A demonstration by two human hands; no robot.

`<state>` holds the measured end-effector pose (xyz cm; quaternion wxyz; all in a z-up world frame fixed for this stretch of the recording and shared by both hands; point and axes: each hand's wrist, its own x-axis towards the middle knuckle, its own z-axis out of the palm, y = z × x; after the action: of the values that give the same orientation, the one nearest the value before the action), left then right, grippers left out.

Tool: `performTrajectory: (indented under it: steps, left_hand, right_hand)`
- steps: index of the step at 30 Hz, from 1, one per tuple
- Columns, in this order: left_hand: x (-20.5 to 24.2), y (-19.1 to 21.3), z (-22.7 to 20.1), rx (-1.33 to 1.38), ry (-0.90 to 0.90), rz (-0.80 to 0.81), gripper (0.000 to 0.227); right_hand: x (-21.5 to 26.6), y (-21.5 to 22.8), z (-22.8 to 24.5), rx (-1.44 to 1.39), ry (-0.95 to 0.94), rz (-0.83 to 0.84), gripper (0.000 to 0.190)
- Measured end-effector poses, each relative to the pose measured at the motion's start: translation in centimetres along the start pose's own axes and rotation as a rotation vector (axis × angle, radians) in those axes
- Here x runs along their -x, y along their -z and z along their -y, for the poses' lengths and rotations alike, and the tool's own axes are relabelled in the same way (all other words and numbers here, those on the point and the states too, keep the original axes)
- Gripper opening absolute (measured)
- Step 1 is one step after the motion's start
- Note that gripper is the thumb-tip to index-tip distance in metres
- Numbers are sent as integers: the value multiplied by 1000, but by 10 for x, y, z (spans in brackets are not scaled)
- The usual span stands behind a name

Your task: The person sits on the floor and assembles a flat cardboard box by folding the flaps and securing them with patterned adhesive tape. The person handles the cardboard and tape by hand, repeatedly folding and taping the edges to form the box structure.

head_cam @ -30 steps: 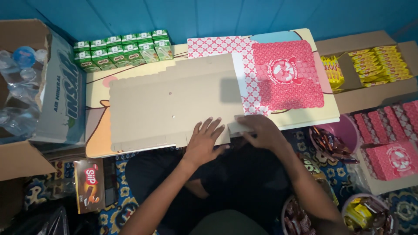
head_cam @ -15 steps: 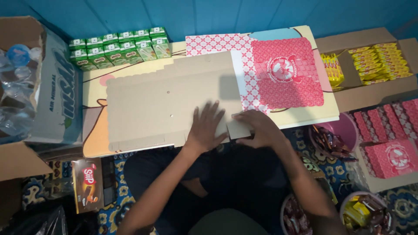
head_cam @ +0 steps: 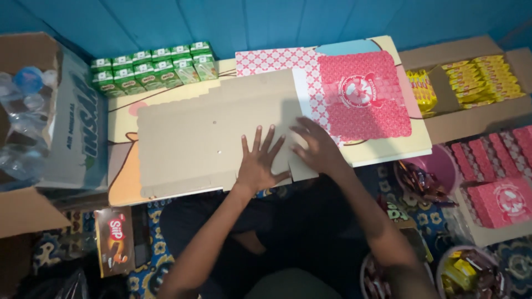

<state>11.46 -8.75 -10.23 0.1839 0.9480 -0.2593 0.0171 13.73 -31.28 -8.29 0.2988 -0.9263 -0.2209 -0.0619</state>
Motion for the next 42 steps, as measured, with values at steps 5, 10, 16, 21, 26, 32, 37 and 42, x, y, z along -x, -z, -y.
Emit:
performTrajectory:
  steps: [5, 10, 16, 21, 26, 32, 37, 42]
  left_hand:
    - [5, -7, 2, 13, -13, -64, 105]
    - [3, -14, 0, -30, 3, -37, 104]
    - [4, -5, 1, -77, 24, 33, 110]
    - [3, -7, 0, -80, 34, 69, 110]
    - [3, -5, 1, -74, 32, 75, 111]
    - [10, -4, 0, -57, 18, 62, 110]
    - [40, -1, -3, 48, -32, -88, 111]
    - [56, 21, -4, 111, -15, -25, 102]
  right_hand:
    - [-17, -12, 8, 36, -20, 22, 57]
    - [-23, -25, 1, 89, 0, 58, 63]
    - [-19, -39, -3, 161, 42, 15, 62]
    - [-20, -32, 4, 174, 28, 35, 61]
    - [-19, -34, 3, 195, 33, 26, 61]
    - [-17, -36, -1, 219, 48, 19, 62]
    - [-17, -42, -8, 227, 33, 34, 65]
    - [-19, -40, -3, 223, 10, 43, 66]
